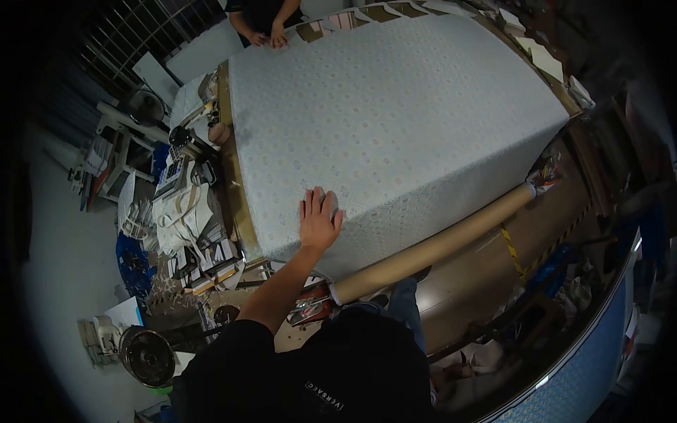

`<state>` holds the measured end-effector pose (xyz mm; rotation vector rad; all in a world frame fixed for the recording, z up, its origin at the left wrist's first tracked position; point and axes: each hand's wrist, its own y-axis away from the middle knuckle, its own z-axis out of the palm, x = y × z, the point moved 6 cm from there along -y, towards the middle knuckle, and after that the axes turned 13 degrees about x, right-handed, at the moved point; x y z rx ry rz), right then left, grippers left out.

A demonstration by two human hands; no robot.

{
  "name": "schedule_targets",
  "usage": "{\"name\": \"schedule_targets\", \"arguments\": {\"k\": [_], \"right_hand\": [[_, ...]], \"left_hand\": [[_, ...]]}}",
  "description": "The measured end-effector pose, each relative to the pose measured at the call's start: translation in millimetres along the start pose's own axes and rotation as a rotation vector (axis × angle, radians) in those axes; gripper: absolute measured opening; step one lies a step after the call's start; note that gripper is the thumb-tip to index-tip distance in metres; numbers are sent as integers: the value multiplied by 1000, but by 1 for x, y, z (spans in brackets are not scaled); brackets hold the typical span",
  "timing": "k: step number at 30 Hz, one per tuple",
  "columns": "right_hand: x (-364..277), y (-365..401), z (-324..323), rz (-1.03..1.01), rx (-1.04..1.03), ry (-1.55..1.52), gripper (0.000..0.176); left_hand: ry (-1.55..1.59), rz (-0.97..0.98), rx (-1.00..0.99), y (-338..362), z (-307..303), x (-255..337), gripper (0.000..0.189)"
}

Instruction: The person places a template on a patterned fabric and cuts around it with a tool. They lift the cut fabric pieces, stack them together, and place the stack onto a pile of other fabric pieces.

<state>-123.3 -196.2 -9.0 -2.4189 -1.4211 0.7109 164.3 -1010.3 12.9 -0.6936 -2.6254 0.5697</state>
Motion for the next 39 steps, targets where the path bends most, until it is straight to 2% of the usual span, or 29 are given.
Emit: {"name": "schedule_targets", "arguments": {"k": [3,10,15,31,34,35,37,38,39], "right_hand": [[20,-2,-20,-43,-28,44,46],[25,33,25,-79,-124,3,46],[-37,99,81,-89,-219,-111,46],[-53,96,105,-278,-294,-150,45],[-13,91,77,-222,-243,-99,45],[32,82,39,-151,-179,-37,45],[158,89,-90,44,-7,155,45],[141,97,-106,99,166,24,45],[134,103,-110,128,241,17,45]], "left_hand": [[10,-2,-1,-1,-4,3,62],[-1,20,17,7,0,2,63],[-23,21,37,1,-1,2,60],[-6,17,51,3,2,1,60],[-27,36,43,0,2,-2,58],[-23,77,76,-2,-2,-2,56],[-65,141,99,2,8,-9,52],[-73,171,94,0,6,-7,51],[-56,297,169,4,12,-13,51]]}}
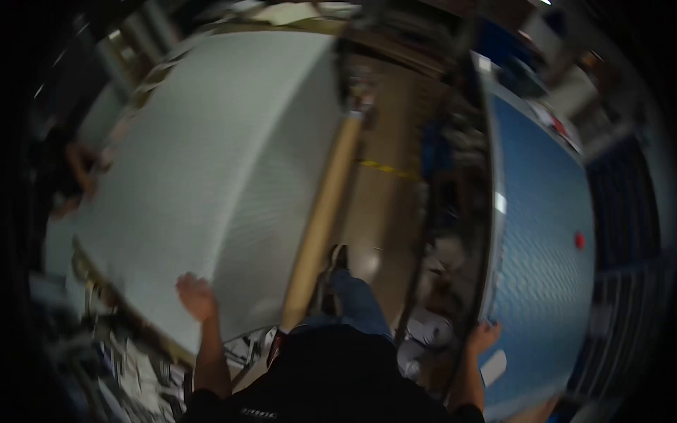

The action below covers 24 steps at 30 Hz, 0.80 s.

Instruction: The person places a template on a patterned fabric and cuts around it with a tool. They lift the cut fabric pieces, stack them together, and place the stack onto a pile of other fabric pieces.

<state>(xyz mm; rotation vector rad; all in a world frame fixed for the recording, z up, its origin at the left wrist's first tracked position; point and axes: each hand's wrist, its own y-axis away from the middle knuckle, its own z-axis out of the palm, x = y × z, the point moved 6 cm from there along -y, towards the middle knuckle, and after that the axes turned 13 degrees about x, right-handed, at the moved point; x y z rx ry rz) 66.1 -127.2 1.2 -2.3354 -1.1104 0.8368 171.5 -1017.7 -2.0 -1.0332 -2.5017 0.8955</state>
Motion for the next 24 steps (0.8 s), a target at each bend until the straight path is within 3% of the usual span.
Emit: {"name": "schedule_targets", "arguments": {"k": [1,2,3,5,7,12,15,17,19,24], "right_hand": [[-10,3,-6,21,44,-28,42],[-25,0,-18,50,10,24,42],[-33,0,-24,74,28,11,43],[-46,3,-33,87,11,50,42],[-44,8,-32,114,37,49,43],[-55,7,-36,210,2,-15,44],[-55,8,-37,87,66,-6,39],[-59,8,-35,79,62,2,38],[-63,11,-38,122,-7,3,39],[-61,11,-36,171,-42,-59,41]], "left_hand": [[-163,241,153,21,27,-10,48],[-102,301,326,1,-17,26,52],[-283,-18,-318,-13,-1,12,56],[-302,36,-152,5,29,-20,56],[-229,-69,-137,7,52,-42,54],[-431,-44,-201,-10,28,-16,55],[-511,10,-134,-12,34,-14,57],[-506,-44,-382,-18,24,-7,58],[-483,-130,-393,-21,35,-3,58],[-92,232,-498,-75,61,62,58]]}}
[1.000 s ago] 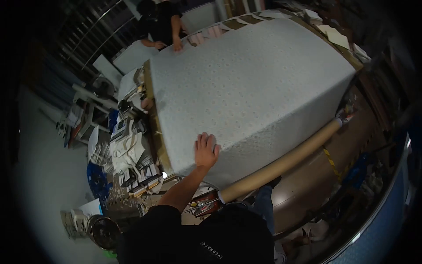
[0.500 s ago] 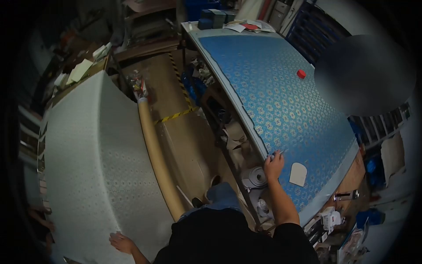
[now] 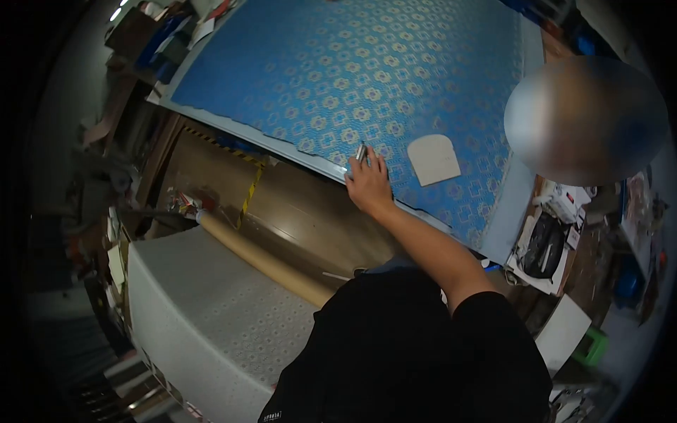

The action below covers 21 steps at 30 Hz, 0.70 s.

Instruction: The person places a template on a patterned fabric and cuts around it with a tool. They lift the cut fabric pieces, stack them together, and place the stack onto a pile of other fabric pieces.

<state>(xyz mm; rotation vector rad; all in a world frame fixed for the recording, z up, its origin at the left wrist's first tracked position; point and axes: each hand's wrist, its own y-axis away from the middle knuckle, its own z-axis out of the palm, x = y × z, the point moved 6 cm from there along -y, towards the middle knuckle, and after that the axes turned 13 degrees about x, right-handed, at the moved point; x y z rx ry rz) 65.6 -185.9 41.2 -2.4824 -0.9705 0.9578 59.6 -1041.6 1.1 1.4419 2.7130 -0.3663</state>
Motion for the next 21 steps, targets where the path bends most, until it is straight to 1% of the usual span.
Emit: {"name": "schedule_targets", "arguments": {"k": [1,3,5,7,8,9,10,11,12,13,15,16,17,18,19,21], "right_hand": [[2,1,-5,47,-2,-2,41],[-1,0,-8,-15,-83,-65,42],[5,1,-7,4,-88,-97,42],[12,2,-7,57,-266,-292,41],[17,4,-12,-74,-72,-306,40],[26,8,-20,-53,-81,-311,40],[37,7,-33,13,-182,-482,38],[46,9,-46,83,-281,-652,36],[54,16,-62,109,-284,-654,36],[61,23,-85,106,-199,-679,35],[82,44,-111,63,-57,-688,34],[91,57,-122,84,-62,-679,34],[100,65,-135,100,-39,-592,33],[105,75,-146,126,-18,-507,31],[108,86,-151,149,-17,-496,31],[125,101,-166,336,157,-346,32]], "left_hand": [[75,81,-29,-11,-3,18,58],[222,219,-97,11,3,95,58],[355,336,-182,63,11,221,58],[473,442,-285,108,10,354,58],[539,494,-345,109,15,345,58],[734,641,-287,141,-33,409,55],[796,711,-357,169,-73,466,53],[896,923,-328,176,-77,513,52],[926,1169,-200,215,-142,558,50],[1020,1229,-224,241,-174,593,46],[1093,1474,-257,294,-227,652,46],[1120,1567,-291,318,-243,674,46],[1159,1661,-319,344,-257,696,47],[1153,1748,-354,369,-269,713,48],[1143,1837,-392,392,-274,726,49],[1136,2008,-477,430,-265,752,50]]}}
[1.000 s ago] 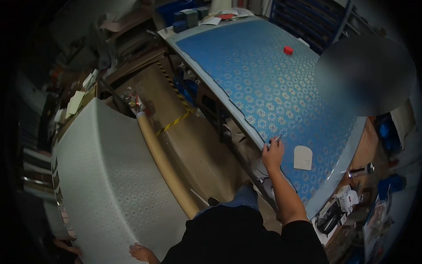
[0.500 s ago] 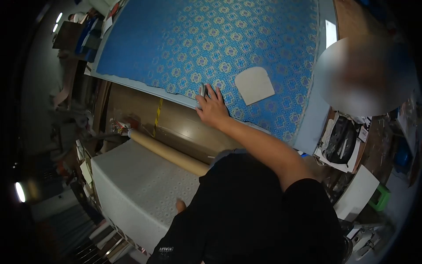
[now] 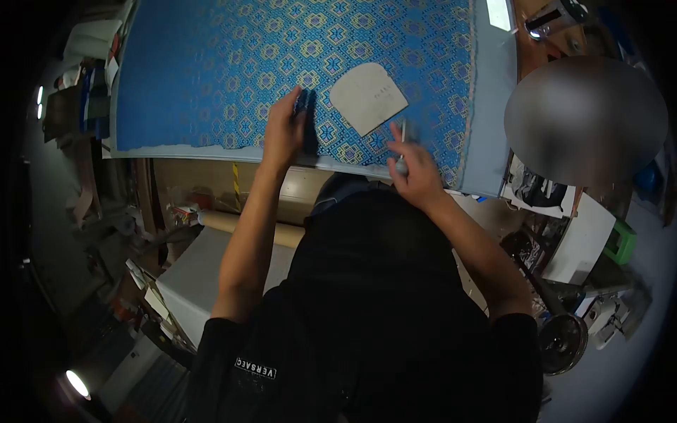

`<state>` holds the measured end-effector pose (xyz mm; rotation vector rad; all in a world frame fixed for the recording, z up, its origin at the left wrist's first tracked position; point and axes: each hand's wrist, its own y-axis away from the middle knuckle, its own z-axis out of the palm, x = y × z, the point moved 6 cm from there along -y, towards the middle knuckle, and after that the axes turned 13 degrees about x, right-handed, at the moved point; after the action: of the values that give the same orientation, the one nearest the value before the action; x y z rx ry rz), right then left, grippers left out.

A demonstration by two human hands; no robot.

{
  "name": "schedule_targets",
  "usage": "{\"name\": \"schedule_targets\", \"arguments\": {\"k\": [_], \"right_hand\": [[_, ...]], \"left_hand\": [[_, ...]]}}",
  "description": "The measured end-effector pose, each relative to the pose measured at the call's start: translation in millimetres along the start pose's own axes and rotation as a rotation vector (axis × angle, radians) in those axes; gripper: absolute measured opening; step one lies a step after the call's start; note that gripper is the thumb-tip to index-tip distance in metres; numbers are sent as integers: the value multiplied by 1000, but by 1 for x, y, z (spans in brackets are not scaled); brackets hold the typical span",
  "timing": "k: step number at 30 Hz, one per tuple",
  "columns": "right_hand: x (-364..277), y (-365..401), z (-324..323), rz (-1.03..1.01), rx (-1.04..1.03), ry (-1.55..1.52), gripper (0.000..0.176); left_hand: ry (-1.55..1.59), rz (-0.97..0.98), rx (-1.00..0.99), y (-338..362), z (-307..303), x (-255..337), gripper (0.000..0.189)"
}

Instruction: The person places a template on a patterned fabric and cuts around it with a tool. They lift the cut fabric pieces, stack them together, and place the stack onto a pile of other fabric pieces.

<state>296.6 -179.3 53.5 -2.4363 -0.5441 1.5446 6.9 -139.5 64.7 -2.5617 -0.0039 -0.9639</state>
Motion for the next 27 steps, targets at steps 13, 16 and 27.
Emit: {"name": "schedule_targets", "arguments": {"k": [13,16,27], "right_hand": [[20,-6,-7,361,384,332,39],[28,-15,-7,347,287,470,43],[50,-33,-31,244,215,534,40]], "left_hand": [[130,293,-387,-12,56,26,43],[-31,285,-310,-6,41,17,47],[-299,142,-214,7,37,9,68]]}}
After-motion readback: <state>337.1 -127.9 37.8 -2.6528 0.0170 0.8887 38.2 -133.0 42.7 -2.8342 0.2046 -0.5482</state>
